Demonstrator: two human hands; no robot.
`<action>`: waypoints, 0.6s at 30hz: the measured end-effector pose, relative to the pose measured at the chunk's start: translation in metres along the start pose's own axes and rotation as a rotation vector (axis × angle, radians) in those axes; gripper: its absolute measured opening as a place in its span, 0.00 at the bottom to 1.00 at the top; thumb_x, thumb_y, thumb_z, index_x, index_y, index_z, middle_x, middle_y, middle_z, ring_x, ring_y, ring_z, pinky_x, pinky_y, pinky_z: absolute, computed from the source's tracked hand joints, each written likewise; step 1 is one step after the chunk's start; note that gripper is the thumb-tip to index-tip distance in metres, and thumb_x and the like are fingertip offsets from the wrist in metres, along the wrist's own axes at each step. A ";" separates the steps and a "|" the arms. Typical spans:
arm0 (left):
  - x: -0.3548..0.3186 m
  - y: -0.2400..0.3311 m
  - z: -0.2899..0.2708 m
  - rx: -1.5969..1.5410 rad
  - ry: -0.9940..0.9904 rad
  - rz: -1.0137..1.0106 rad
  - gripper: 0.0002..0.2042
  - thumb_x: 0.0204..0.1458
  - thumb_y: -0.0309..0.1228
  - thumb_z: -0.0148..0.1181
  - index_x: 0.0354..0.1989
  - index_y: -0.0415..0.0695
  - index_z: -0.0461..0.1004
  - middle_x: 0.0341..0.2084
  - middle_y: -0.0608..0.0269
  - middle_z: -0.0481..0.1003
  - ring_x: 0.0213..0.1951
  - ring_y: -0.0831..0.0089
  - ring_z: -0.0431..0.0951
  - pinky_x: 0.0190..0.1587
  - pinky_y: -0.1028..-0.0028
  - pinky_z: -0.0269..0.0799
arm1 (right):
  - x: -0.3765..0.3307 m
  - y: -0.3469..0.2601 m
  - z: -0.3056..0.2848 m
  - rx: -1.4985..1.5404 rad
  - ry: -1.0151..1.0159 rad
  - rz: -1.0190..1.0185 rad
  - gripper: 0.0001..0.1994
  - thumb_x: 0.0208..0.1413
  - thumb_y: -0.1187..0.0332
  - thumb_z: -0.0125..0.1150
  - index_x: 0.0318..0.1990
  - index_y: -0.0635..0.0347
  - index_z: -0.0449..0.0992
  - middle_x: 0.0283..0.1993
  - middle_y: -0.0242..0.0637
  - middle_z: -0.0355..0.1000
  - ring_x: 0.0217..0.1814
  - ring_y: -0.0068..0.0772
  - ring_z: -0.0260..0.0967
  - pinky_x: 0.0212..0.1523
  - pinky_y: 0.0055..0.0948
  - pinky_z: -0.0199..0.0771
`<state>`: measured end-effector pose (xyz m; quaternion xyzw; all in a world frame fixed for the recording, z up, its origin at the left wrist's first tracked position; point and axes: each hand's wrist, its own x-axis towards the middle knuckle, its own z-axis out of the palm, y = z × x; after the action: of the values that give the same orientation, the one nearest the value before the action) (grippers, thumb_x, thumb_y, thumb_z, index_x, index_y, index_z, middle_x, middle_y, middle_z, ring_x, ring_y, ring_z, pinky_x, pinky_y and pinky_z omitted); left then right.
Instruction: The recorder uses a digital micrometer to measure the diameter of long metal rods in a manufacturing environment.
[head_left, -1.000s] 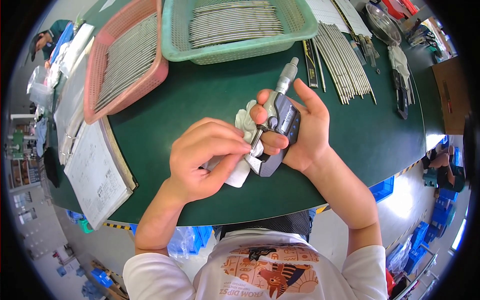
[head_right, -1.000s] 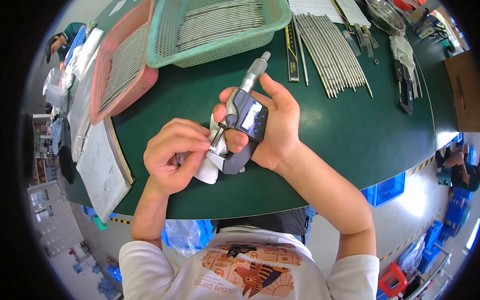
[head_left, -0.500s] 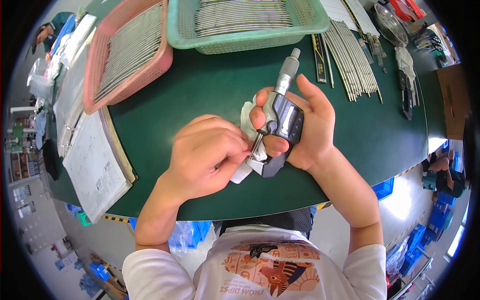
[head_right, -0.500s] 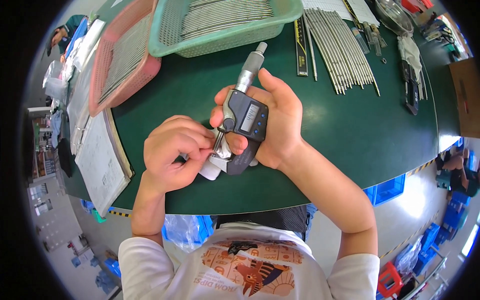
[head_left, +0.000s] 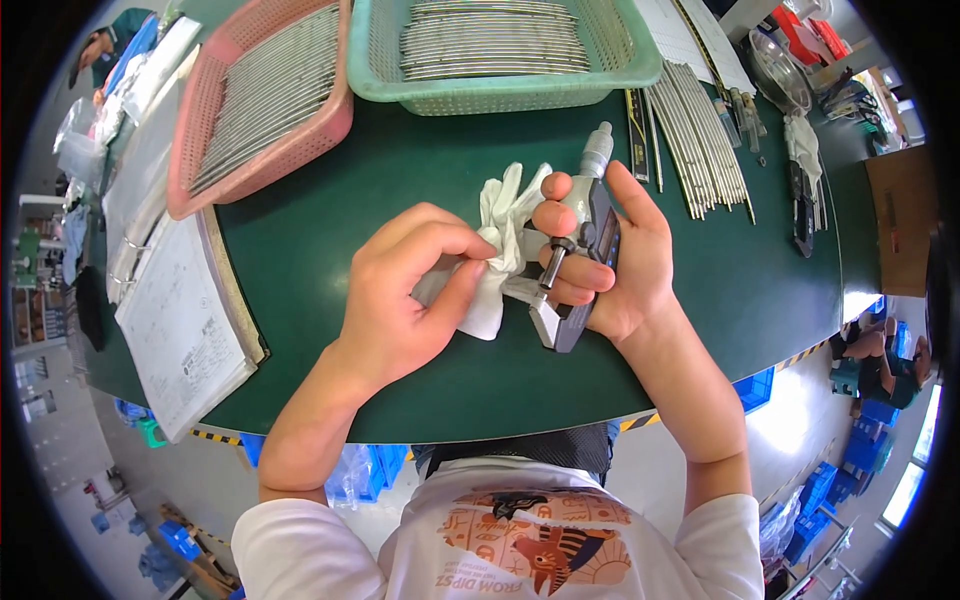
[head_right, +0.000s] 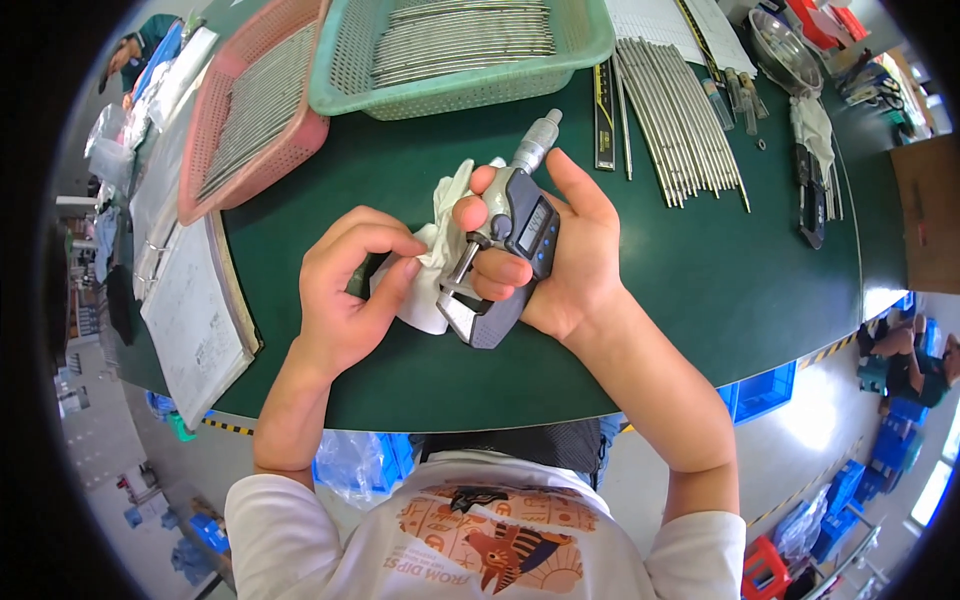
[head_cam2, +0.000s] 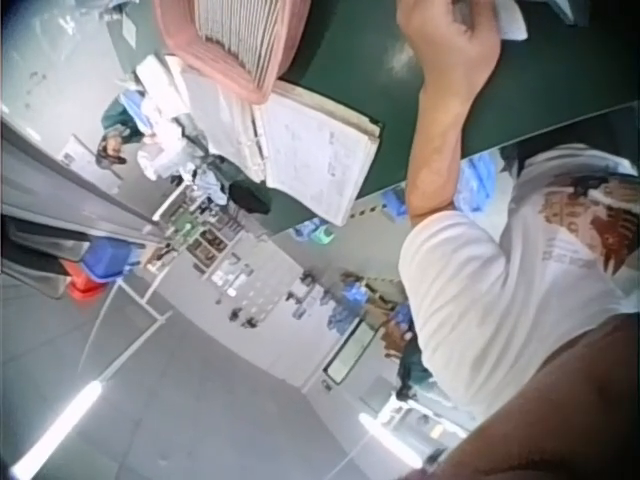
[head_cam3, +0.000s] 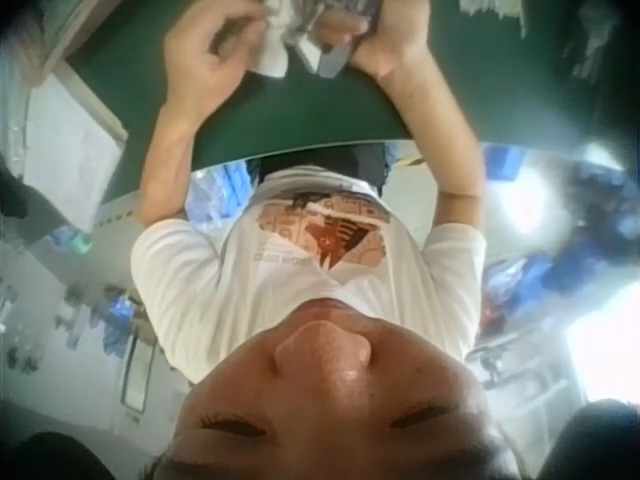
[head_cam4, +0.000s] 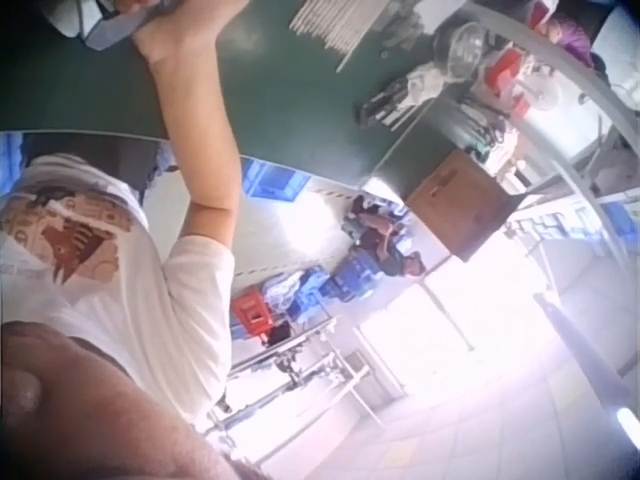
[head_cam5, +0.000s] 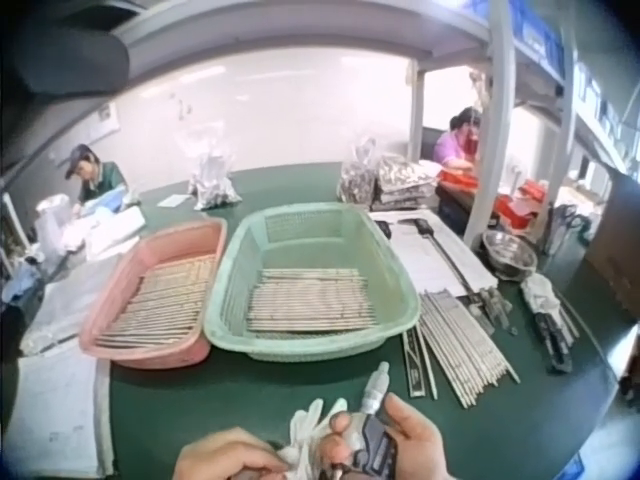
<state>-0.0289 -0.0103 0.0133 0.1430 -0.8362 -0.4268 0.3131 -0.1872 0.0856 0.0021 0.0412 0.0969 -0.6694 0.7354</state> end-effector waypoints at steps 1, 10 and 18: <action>0.000 -0.001 0.000 0.019 0.010 0.018 0.06 0.37 0.16 0.56 0.25 0.39 0.69 0.23 0.61 0.69 0.25 0.70 0.71 0.24 0.76 0.65 | 0.000 -0.001 -0.001 0.011 -0.029 -0.006 0.23 0.53 0.47 0.31 0.37 0.57 0.65 0.29 0.38 0.67 0.11 0.25 0.53 0.16 0.25 0.54; -0.001 -0.006 -0.006 0.214 0.217 -0.090 0.06 0.36 0.16 0.56 0.22 0.39 0.67 0.18 0.62 0.66 0.20 0.73 0.68 0.22 0.77 0.64 | 0.000 0.001 0.004 -0.090 0.049 -0.081 0.20 0.54 0.48 0.33 0.38 0.54 0.62 0.29 0.29 0.63 0.09 0.17 0.49 0.13 0.20 0.53; -0.002 0.000 -0.002 0.399 0.095 0.034 0.09 0.29 0.19 0.59 0.21 0.42 0.67 0.18 0.63 0.65 0.20 0.67 0.67 0.24 0.74 0.64 | 0.001 -0.003 -0.001 0.004 -0.015 -0.055 0.22 0.52 0.47 0.32 0.35 0.56 0.65 0.29 0.37 0.67 0.12 0.23 0.53 0.17 0.24 0.55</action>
<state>-0.0264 -0.0106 0.0132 0.2078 -0.8909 -0.2401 0.3247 -0.1901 0.0846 0.0014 0.0350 0.0910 -0.6898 0.7174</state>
